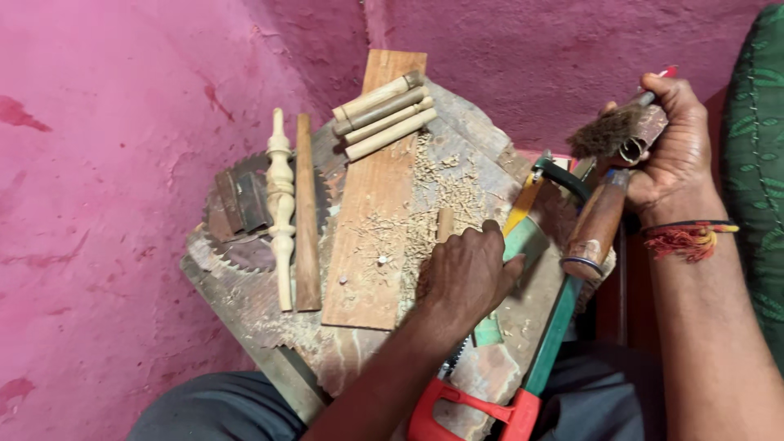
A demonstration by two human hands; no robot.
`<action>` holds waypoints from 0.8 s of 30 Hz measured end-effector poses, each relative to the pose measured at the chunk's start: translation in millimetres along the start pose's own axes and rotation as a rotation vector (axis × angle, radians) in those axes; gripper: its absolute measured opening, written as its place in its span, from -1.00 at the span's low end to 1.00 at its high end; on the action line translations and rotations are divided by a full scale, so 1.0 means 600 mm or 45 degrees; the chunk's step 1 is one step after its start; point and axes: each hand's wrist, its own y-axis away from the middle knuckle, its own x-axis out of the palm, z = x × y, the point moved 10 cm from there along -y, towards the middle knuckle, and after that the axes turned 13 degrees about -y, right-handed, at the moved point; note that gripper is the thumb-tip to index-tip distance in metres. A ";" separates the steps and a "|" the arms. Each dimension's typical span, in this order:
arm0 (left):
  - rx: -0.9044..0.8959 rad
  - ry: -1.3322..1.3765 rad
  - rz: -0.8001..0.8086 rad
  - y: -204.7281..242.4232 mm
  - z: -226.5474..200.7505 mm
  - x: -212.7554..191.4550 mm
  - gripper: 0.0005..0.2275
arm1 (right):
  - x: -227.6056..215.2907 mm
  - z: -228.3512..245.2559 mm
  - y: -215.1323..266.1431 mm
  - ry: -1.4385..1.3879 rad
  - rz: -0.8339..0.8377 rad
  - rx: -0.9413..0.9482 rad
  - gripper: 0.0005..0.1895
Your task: The person organizes various woodworking tools and wooden pieces on a cluttered workbench. They move a circular saw blade, a chisel, and several wooden dowels, then use a brush to sweep sawdust off the surface before placing items into a cardboard box.
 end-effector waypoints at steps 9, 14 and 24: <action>-0.152 0.505 -0.074 -0.017 0.024 0.004 -0.64 | 0.004 0.002 -0.006 -0.089 0.050 -0.011 -0.67; -0.390 1.098 0.074 0.002 0.104 0.006 -0.66 | 0.032 -0.012 0.007 -0.131 0.134 0.003 -0.65; -0.916 0.390 -0.605 0.161 0.479 -0.254 -0.73 | 0.070 -0.104 0.034 0.081 0.186 0.177 -0.68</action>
